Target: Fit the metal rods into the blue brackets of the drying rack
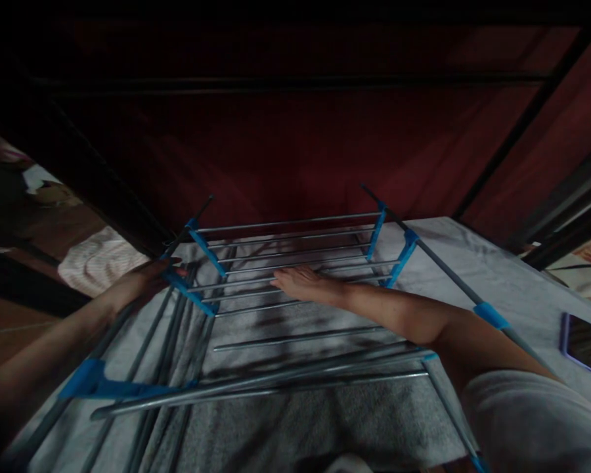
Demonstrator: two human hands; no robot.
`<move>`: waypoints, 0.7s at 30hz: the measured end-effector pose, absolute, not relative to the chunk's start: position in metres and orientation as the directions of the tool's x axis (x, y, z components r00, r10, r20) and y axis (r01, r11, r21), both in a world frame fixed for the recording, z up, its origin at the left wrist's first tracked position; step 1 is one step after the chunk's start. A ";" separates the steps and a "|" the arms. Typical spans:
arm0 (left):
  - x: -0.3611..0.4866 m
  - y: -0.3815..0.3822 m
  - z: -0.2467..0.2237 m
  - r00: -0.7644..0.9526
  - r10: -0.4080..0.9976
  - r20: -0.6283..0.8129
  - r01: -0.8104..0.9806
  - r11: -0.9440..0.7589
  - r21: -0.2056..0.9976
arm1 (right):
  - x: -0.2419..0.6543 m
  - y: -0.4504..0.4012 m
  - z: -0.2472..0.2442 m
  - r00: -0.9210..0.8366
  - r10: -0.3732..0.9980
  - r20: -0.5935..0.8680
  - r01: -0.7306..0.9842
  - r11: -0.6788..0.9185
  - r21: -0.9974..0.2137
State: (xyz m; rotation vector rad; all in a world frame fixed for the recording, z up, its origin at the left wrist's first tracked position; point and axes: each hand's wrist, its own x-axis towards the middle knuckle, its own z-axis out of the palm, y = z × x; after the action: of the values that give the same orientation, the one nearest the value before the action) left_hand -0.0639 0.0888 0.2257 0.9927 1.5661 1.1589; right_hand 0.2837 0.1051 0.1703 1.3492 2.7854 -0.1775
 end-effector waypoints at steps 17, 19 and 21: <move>-0.067 0.068 0.155 -0.125 0.989 -0.076 0.178 0.097 0.979 | 0.282 0.108 0.165 -0.621 0.780 -0.083 0.784 0.618 -0.060; -0.067 0.069 0.154 -0.127 0.989 -0.075 0.264 0.107 0.959 | 0.282 0.109 0.164 -0.607 0.790 -0.087 0.795 0.604 -0.059; -0.068 0.070 0.151 -0.128 0.990 -0.059 0.311 0.096 0.946 | 0.281 0.110 0.164 -0.595 0.798 -0.099 0.804 0.592 -0.060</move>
State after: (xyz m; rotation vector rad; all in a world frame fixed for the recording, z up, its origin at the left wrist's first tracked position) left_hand -0.0678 0.0698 0.1510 1.3222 1.5702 1.0659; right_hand 0.2810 0.1101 0.1640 1.3833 2.7476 -0.1509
